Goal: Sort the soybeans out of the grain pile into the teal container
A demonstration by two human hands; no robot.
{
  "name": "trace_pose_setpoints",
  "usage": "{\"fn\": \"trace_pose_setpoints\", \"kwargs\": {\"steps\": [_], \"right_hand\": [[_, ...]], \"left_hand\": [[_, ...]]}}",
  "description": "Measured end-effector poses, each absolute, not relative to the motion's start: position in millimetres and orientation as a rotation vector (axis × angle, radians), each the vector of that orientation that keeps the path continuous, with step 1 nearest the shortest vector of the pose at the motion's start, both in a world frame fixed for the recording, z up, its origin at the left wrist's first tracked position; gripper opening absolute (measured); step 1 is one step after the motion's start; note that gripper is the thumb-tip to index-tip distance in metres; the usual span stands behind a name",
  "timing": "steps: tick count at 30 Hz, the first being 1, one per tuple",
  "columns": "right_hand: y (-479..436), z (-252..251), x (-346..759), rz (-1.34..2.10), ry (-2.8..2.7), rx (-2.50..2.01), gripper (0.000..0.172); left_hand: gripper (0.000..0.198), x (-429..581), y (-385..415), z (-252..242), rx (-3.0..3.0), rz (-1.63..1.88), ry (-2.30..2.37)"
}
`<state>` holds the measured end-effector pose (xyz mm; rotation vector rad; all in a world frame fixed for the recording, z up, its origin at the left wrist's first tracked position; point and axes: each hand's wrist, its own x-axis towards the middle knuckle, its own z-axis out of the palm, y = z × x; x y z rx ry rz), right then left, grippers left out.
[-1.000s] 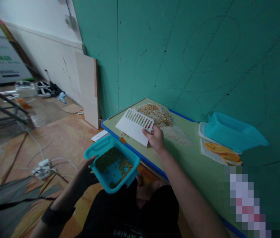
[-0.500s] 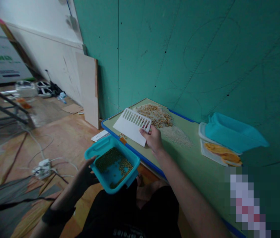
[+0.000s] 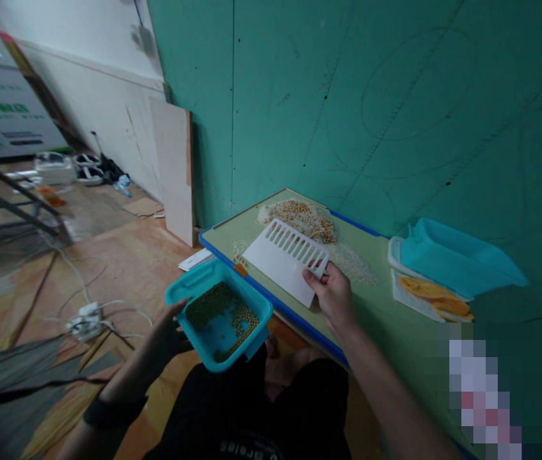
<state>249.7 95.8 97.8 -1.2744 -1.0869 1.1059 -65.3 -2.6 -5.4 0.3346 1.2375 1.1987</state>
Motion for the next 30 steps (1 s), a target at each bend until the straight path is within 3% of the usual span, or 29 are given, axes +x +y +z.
{"fn": "trace_pose_setpoints", "kwargs": {"steps": [30], "right_hand": [[85,89,253,1.04,-1.159,-1.291,0.063]], "left_hand": [[0.077,-65,-4,3,0.372,1.183,1.228]]}}
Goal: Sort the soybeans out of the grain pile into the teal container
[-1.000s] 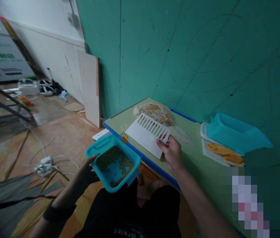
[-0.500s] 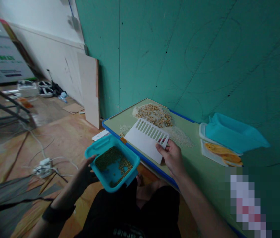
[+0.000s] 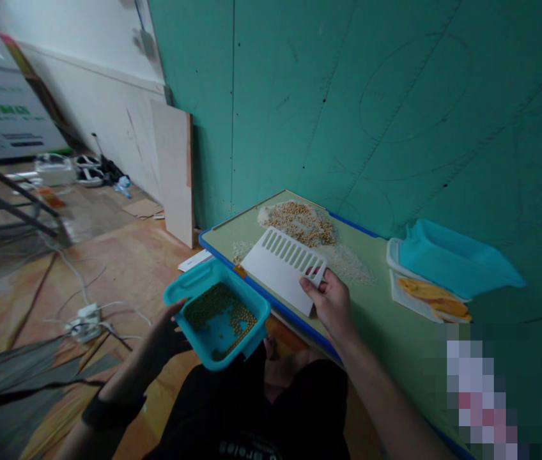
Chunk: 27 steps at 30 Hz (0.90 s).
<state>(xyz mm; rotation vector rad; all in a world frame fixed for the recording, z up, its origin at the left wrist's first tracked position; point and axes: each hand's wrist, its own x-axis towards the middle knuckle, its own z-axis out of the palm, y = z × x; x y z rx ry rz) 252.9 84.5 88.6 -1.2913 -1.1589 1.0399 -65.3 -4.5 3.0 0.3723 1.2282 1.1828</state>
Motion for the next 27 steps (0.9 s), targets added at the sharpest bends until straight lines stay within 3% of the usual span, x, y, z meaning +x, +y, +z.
{"fn": "trace_pose_setpoints", "kwargs": {"steps": [27], "right_hand": [[86,89,240,0.974,-1.25,-1.289,0.057]], "left_hand": [[0.066,-69,-3,0,0.354,1.212,1.225]]}}
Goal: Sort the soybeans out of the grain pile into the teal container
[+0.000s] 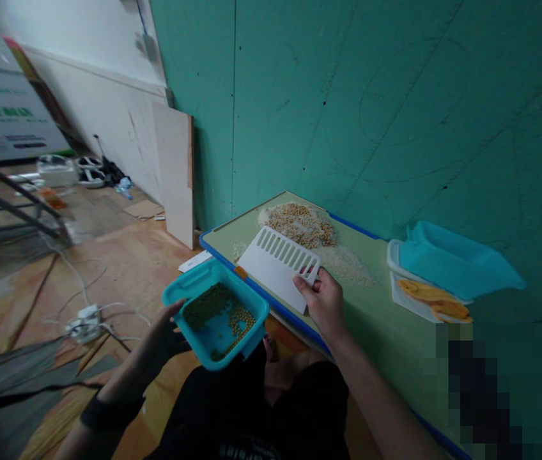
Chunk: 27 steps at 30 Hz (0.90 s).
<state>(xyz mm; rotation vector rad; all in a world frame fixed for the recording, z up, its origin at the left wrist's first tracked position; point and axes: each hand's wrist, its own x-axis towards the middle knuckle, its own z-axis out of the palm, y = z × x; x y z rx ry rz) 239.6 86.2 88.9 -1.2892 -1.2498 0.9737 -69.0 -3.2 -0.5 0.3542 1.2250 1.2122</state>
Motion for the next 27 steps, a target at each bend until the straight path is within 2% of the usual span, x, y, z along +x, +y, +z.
{"fn": "trace_pose_setpoints", "kwargs": {"steps": [4,10,19,27], "right_hand": [[86,89,250,0.952,-1.217,-1.327,0.058],[90,93,247,0.927,-1.188,-1.282,0.059],[104,87,225,0.964,-1.233,-1.248,0.055],[108,84,222,0.993,-1.234,-1.248,0.056]], "left_hand": [[0.058,-69,-4,3,0.36,1.25,1.228],[0.06,-69,-4,6,0.337,1.226,1.236],[0.05,-70,-2,4,0.289,1.241,1.263],[0.061,-79,5,-9,0.253,1.238,1.262]]}}
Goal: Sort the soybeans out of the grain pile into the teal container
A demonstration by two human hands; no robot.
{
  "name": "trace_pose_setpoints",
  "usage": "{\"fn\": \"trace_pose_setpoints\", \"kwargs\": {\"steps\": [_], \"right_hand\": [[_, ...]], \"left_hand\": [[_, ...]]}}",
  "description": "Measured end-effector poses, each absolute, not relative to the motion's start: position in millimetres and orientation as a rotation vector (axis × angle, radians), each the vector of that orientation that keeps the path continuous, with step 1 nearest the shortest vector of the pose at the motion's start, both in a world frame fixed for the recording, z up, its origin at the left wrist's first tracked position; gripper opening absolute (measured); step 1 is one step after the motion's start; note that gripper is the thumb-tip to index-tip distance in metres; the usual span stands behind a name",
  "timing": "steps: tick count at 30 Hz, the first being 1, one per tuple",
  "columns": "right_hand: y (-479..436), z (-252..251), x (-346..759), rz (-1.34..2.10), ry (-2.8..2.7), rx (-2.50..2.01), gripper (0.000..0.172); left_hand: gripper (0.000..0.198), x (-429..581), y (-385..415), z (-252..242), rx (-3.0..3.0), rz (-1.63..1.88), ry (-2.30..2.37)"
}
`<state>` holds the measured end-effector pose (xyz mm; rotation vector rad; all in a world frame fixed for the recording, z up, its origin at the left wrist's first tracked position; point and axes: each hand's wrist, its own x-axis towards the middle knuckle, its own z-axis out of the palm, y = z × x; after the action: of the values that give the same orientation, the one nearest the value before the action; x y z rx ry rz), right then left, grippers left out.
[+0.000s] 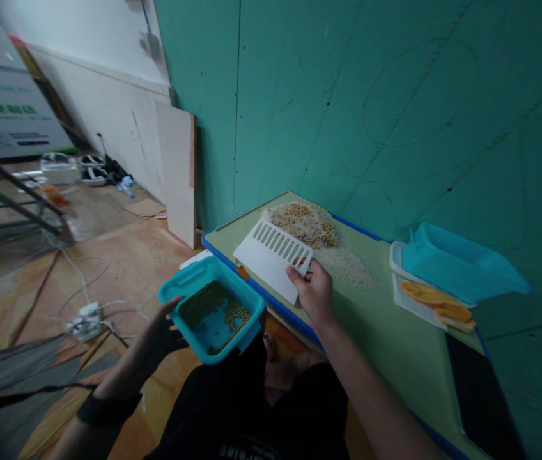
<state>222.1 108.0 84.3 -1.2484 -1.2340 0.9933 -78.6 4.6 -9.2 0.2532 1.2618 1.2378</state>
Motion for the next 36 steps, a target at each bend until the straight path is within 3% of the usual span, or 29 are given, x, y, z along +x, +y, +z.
{"fn": "trace_pose_setpoints", "kwargs": {"steps": [21,27,36], "right_hand": [[106,91,231,0.995,-1.188,-1.22,0.062],[106,94,254,0.934,-1.149,-1.269,0.065],[98,94,250,0.981,-1.126,-1.293,0.066]], "left_hand": [[0.043,-66,-2,7,0.287,1.286,1.271],[0.054,-60,-4,11,0.34,1.237,1.237],[0.044,-57,-8,22,0.351,1.248,1.284]]}}
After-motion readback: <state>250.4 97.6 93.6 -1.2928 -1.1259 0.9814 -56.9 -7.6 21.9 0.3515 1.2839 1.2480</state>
